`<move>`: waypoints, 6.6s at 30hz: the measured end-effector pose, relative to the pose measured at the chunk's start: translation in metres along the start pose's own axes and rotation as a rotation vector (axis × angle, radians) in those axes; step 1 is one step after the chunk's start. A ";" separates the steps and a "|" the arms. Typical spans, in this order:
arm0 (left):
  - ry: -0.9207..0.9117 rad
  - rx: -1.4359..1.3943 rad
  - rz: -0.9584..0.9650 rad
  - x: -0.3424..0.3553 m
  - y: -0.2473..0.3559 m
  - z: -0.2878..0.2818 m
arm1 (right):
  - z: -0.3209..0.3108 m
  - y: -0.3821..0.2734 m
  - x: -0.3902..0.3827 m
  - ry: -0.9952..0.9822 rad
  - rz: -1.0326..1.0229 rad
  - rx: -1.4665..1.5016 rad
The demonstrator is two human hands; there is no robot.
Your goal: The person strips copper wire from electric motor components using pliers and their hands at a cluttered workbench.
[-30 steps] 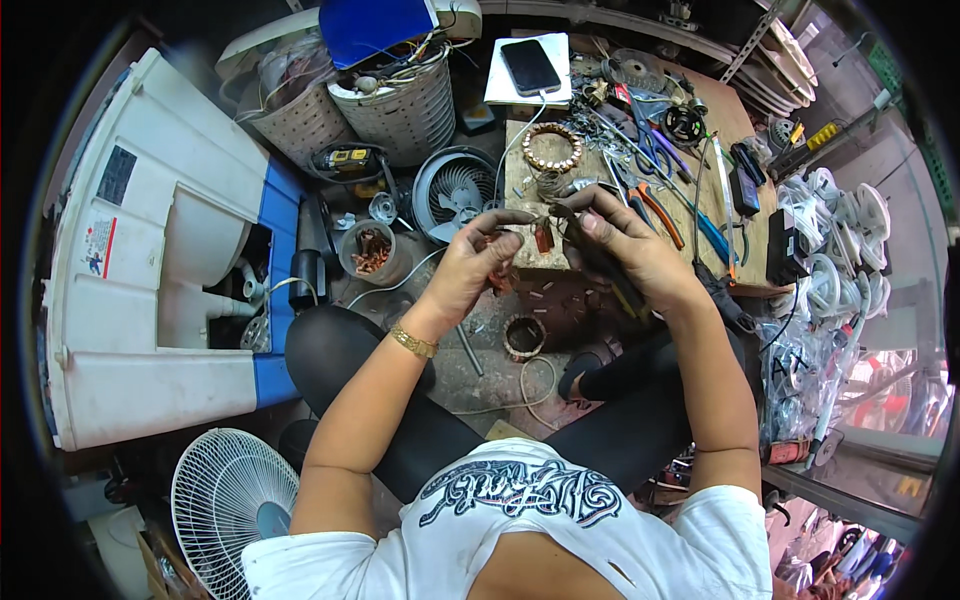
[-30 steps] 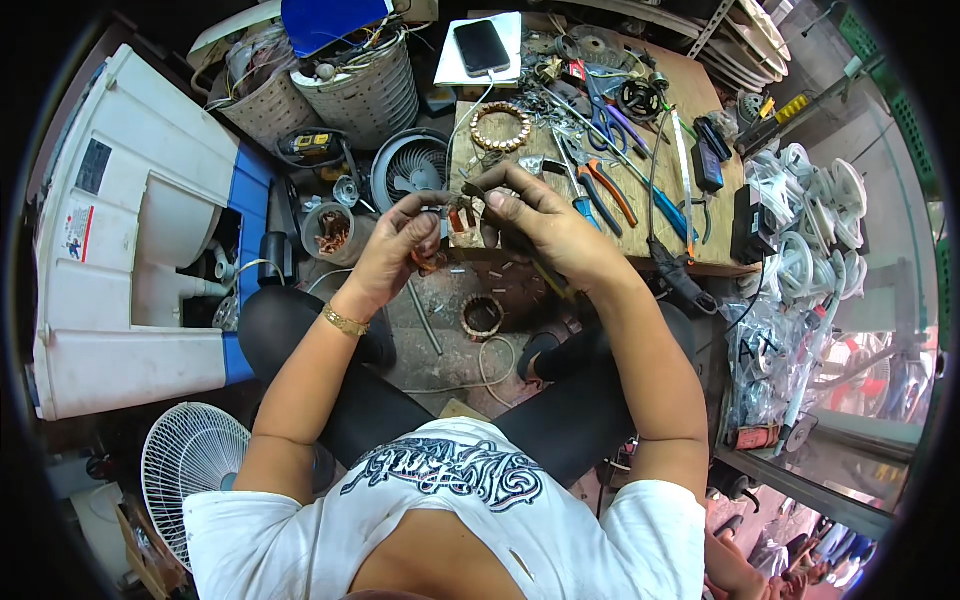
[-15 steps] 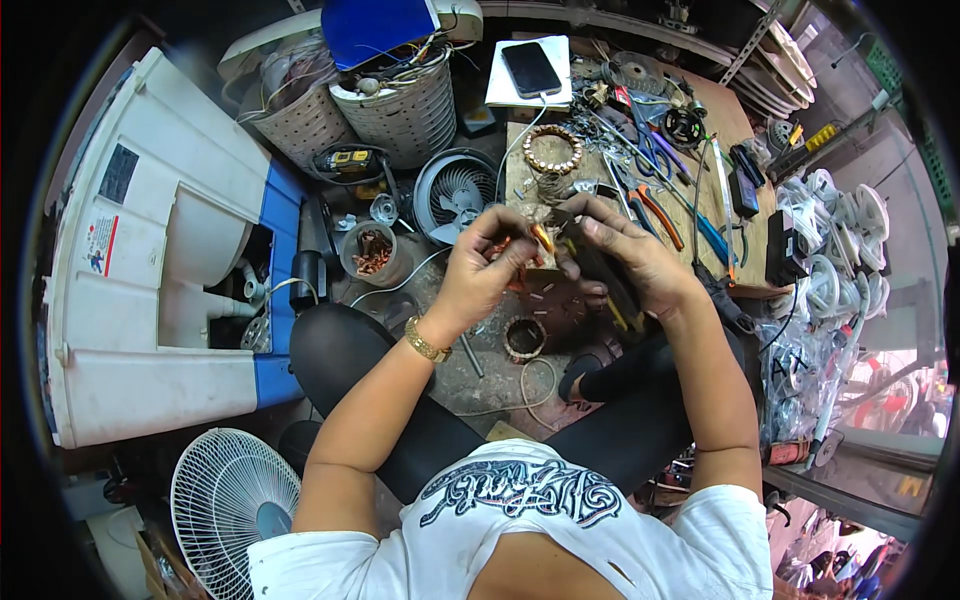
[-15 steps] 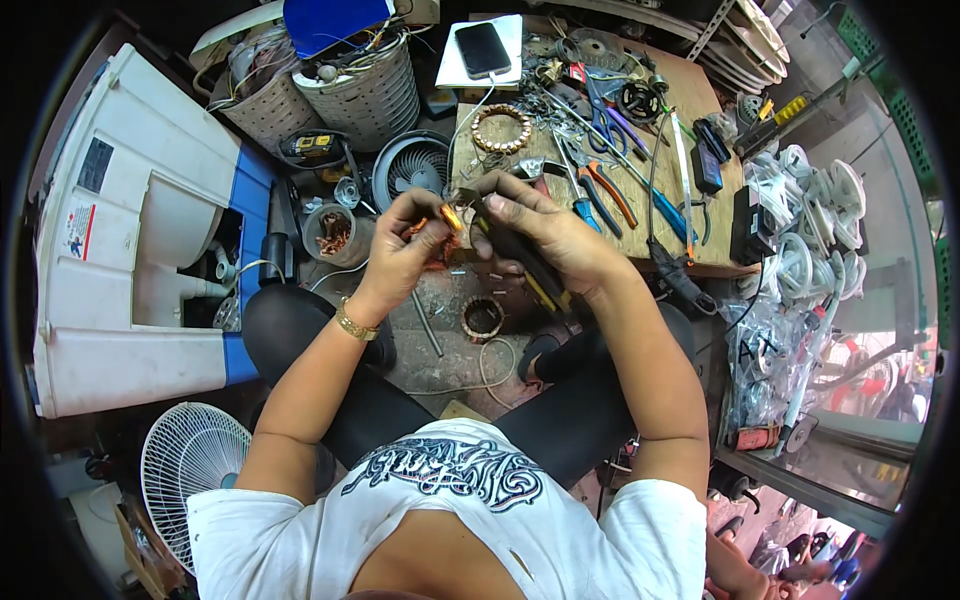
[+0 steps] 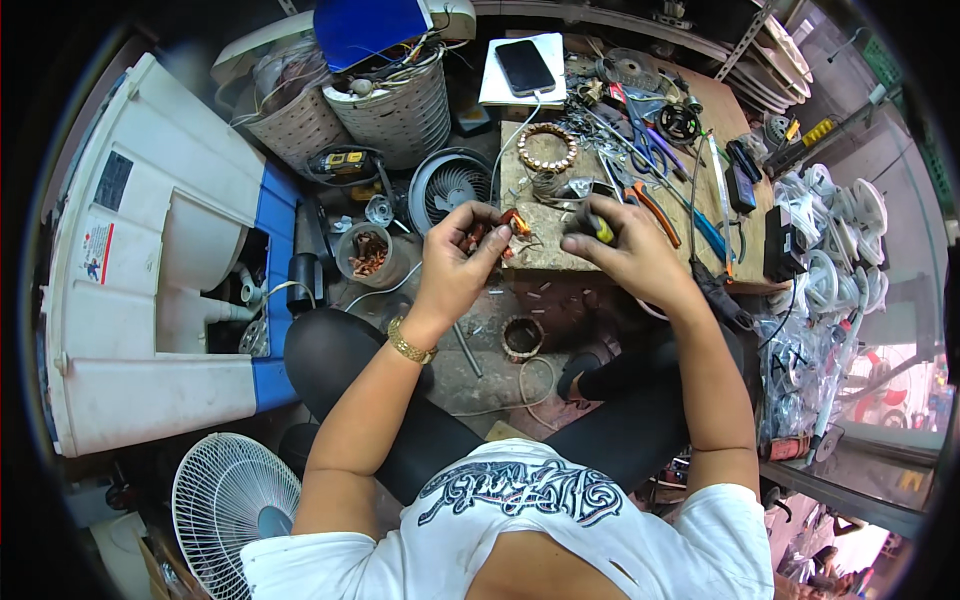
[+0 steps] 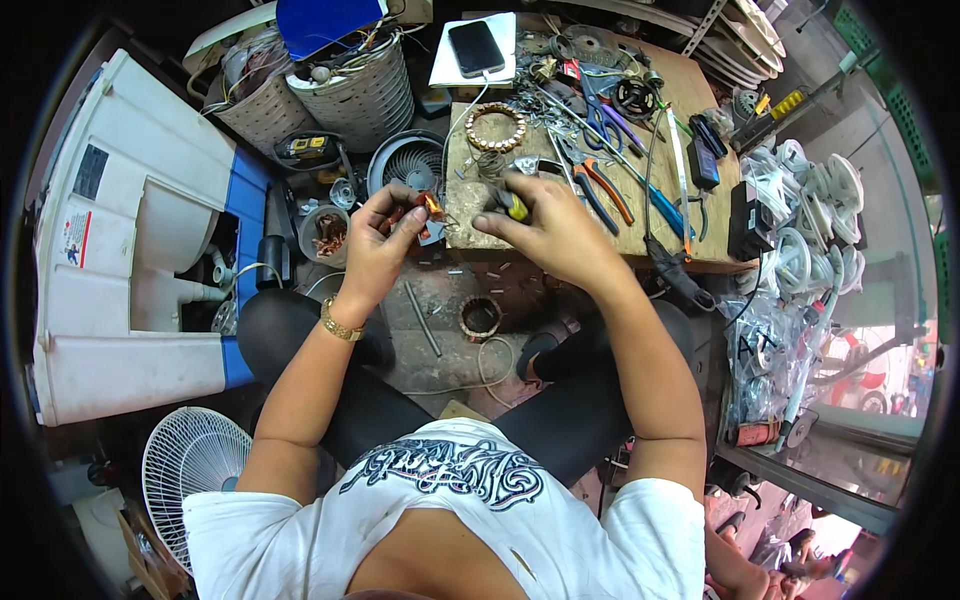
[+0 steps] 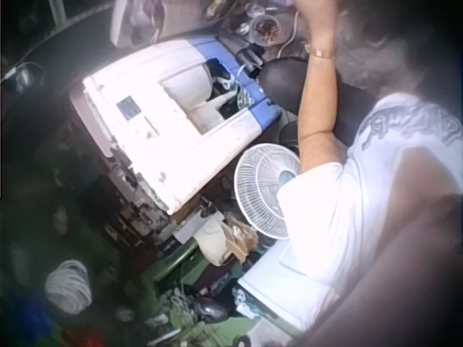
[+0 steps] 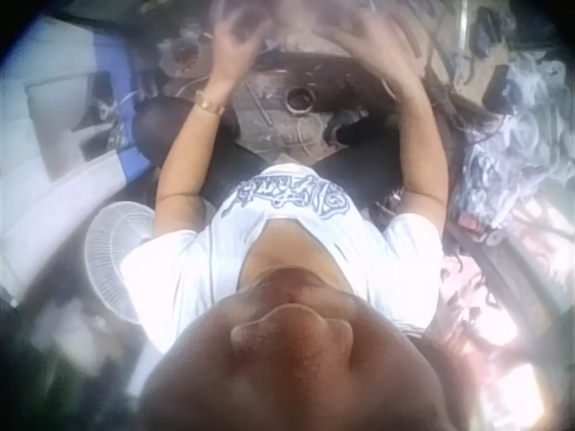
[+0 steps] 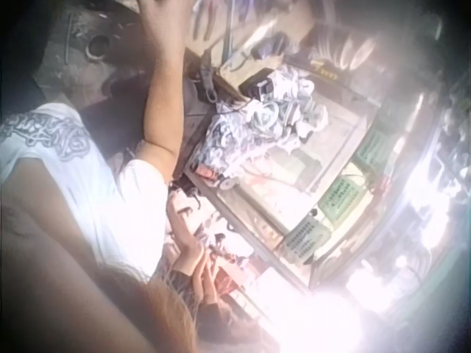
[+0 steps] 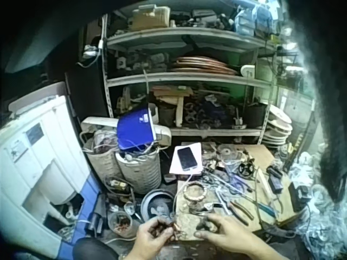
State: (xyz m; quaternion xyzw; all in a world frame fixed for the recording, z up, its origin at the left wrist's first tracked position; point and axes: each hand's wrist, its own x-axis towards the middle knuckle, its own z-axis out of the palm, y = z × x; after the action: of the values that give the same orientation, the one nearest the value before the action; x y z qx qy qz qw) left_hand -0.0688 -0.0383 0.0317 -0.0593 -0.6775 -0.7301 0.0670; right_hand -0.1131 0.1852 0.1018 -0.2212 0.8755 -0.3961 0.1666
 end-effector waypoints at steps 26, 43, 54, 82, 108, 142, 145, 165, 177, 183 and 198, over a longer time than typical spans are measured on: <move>-0.091 -1.324 -0.477 0.003 -0.016 0.005 | 0.062 -0.002 0.012 0.316 -0.455 -0.119; -0.260 -1.256 -0.523 -0.013 -0.008 0.016 | 0.052 0.014 0.024 0.064 -0.257 0.186; 0.122 -0.771 -0.690 0.031 -0.011 -0.093 | 0.013 0.021 0.013 0.352 -0.190 0.137; -0.469 1.416 0.111 0.223 -0.131 0.067 | -0.053 0.065 0.004 0.231 -0.208 1.330; -0.018 -0.648 -0.322 0.023 0.036 0.006 | -0.002 0.014 -0.018 0.235 -0.158 0.892; 0.089 -0.897 -0.265 -0.019 0.013 -0.002 | 0.048 -0.019 -0.001 0.140 -0.391 -0.125; 0.065 -0.900 -0.275 -0.018 0.014 -0.001 | 0.048 -0.017 -0.002 0.171 -0.452 -0.197; 0.094 -0.781 -0.190 -0.020 0.011 0.004 | 0.060 -0.018 -0.001 0.273 -0.490 -0.251; 0.070 -0.928 -0.166 -0.018 0.010 0.010 | 0.068 -0.012 0.002 0.089 -0.276 0.552; 0.043 -0.873 -0.176 -0.018 0.002 0.008 | 0.063 -0.007 0.001 0.046 -0.228 0.513; 0.010 -0.784 -0.193 -0.015 0.003 0.008 | 0.042 -0.013 -0.005 0.233 -0.470 -0.233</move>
State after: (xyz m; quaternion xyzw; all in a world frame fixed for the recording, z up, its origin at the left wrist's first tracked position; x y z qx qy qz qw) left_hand -0.0541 -0.0299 0.0322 -0.0129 -0.3498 -0.9364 -0.0261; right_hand -0.0859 0.1543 0.0861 -0.3887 0.8530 -0.3433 -0.0581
